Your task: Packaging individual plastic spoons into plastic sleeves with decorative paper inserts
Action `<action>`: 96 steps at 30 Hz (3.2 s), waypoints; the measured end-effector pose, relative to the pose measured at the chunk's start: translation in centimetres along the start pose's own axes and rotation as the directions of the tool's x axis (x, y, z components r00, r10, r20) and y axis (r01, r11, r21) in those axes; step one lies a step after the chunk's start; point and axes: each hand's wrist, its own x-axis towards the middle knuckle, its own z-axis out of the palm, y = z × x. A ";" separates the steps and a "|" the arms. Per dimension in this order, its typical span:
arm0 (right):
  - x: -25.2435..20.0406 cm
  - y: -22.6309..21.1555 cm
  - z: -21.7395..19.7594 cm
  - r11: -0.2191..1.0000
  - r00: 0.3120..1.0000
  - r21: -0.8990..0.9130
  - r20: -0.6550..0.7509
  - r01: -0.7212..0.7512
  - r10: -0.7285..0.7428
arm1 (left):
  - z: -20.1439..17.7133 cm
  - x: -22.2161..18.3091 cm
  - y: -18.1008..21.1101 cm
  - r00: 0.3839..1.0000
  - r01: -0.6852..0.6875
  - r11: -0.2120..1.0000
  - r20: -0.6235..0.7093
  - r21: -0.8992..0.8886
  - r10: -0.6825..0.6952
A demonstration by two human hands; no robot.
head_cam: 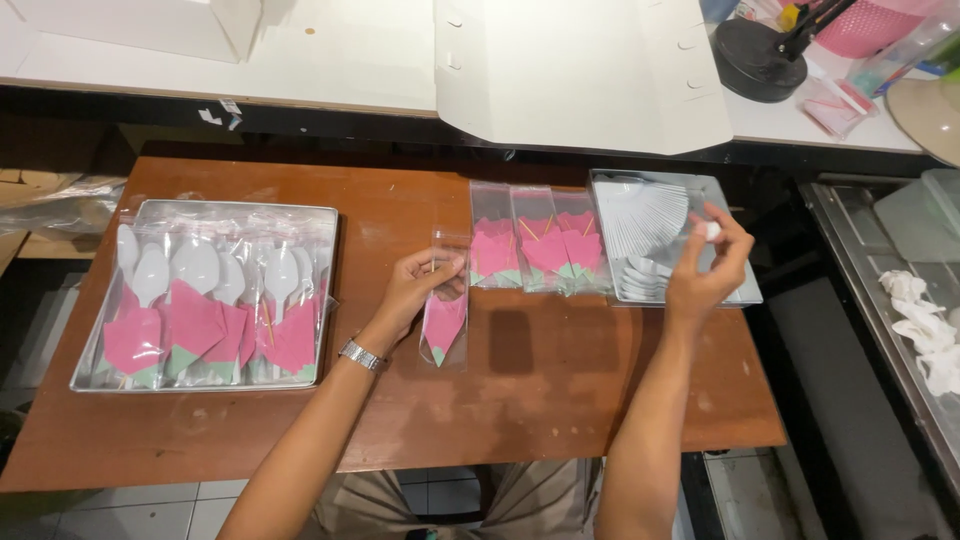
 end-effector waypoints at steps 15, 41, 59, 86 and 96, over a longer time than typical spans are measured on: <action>-5.4 -4.0 8.0 0.506 0.876 0.727 0.290 -0.464 0.387 | 1.4 -1.8 0.0 0.982 -0.039 0.999 0.185 -0.012 0.041; -7.9 -6.1 9.1 0.596 0.824 0.615 0.546 -0.517 0.151 | 2.1 -1.8 -0.9 0.973 0.004 0.998 0.232 0.055 -0.017; -5.9 -10.0 7.8 0.861 0.792 0.500 0.561 -0.093 -0.241 | 2.0 -1.1 -1.3 0.973 0.016 1.000 0.232 0.009 -0.018; -8.1 -6.0 9.0 0.886 0.881 0.461 0.399 0.048 -0.255 | 0.4 -4.9 4.0 0.958 -0.184 0.975 0.197 -0.126 0.206; -9.3 -5.4 10.0 0.866 0.870 0.494 0.387 0.083 -0.305 | -11.2 -9.2 15.4 0.877 -0.381 0.868 -0.174 0.318 0.448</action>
